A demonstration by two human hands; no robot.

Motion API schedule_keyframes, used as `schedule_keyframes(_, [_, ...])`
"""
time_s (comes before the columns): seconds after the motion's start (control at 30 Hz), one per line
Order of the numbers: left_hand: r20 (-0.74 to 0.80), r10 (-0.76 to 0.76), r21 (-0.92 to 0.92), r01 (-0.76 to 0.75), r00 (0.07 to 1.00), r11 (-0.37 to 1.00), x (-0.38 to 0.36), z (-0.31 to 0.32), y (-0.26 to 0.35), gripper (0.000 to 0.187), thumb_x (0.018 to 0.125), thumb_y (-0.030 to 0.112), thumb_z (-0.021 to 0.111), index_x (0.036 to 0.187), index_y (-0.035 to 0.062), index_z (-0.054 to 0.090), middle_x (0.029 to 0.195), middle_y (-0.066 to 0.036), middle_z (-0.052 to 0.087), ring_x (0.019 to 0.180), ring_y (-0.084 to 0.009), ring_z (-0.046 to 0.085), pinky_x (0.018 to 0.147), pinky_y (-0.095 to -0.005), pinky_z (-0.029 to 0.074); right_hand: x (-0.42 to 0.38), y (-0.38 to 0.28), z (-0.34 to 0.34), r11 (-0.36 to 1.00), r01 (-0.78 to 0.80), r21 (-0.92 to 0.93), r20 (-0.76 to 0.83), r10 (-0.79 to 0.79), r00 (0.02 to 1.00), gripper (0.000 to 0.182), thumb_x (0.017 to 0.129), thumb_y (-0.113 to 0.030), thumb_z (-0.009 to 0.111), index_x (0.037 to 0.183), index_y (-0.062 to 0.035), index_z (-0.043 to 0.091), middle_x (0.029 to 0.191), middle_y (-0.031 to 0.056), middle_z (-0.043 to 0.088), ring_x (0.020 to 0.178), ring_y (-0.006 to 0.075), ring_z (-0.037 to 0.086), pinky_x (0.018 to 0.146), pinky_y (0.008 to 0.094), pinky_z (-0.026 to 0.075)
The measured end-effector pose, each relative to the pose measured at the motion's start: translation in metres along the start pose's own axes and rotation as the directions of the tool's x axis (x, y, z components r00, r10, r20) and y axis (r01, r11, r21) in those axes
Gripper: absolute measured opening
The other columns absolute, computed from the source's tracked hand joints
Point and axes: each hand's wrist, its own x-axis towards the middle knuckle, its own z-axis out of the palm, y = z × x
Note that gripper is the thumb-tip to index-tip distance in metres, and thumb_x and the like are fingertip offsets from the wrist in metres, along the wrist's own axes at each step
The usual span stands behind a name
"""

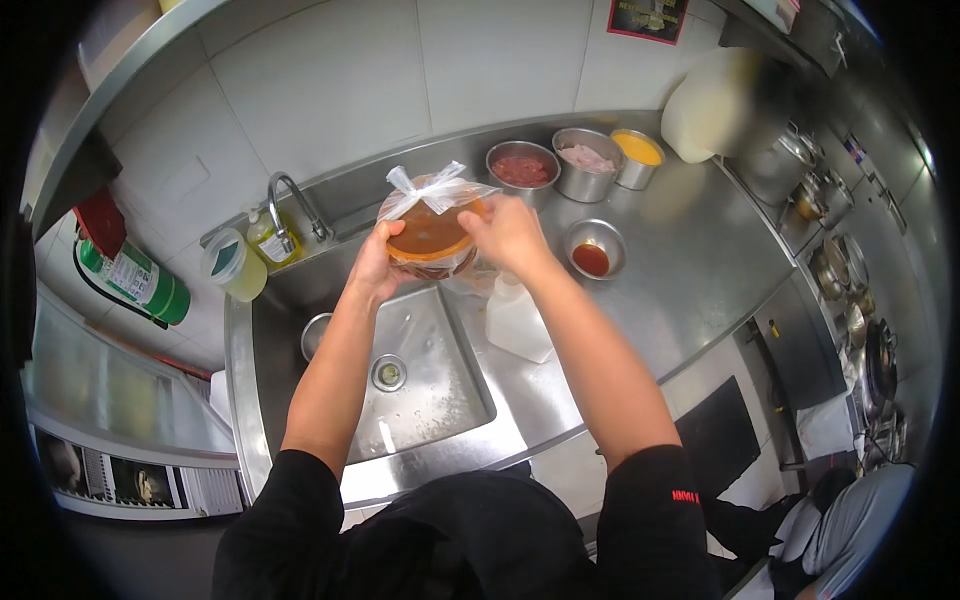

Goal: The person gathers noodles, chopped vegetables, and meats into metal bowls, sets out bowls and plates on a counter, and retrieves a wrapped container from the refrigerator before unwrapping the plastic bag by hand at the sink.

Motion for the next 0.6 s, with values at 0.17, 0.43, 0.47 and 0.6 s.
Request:
schedule_keyframes(0.17, [0.001,-0.005,0.076,0.005,1.0,0.997,-0.008,0.002,0.007,0.061,0.088,0.031,0.051,0.142,0.006,0.038,0.138,-0.018,0.048,0.123,-0.0382,0.051,0.095,-0.0607,0.045,0.032,-0.015,-0.008,0.978,-0.145,-0.148,0.187,0.172,0.967,0.04,0.076,-0.033,0.081,0.079,0.0046,0.067,0.074,0.0105,0.067,0.069,0.0187,0.064,0.066,0.035,0.05])
schedule_keyframes(0.43, [0.027,-0.052,0.132,0.048,0.998,0.99,-0.011,0.004,0.014,0.06,0.088,0.029,0.052,0.142,0.0068,0.038,0.138,-0.018,0.049,0.122,-0.0377,0.052,0.095,-0.0598,0.045,0.043,-0.012,-0.013,0.92,-0.068,-0.385,0.257,0.177,0.95,0.054,0.069,-0.042,0.085,0.083,0.0073,0.069,0.085,0.0185,0.068,0.08,0.0263,0.065,0.075,0.0371,0.049])
schedule_keyframes(0.47, [0.03,-0.062,0.126,0.058,0.998,0.99,-0.009,0.003,0.012,0.06,0.088,0.029,0.052,0.142,0.0061,0.038,0.137,-0.018,0.049,0.122,-0.0378,0.052,0.095,-0.0599,0.045,0.043,-0.022,-0.017,0.893,-0.118,-0.434,0.304,0.269,0.914,0.066,0.066,-0.042,0.086,0.106,0.0073,0.069,0.111,0.0236,0.067,0.105,0.0323,0.065,0.09,0.0379,0.05])
schedule_keyframes(0.6, [0.026,-0.079,0.13,0.075,0.997,0.989,-0.007,0.004,0.005,0.059,0.087,0.03,0.052,0.139,0.0039,0.041,0.136,-0.018,0.051,0.121,-0.038,0.053,0.096,-0.0599,0.045,0.044,-0.022,-0.016,0.829,-0.071,-0.554,0.293,0.274,0.916,0.069,0.066,-0.047,0.084,0.108,0.0058,0.068,0.114,0.0219,0.066,0.107,0.0326,0.065,0.092,0.0383,0.049])
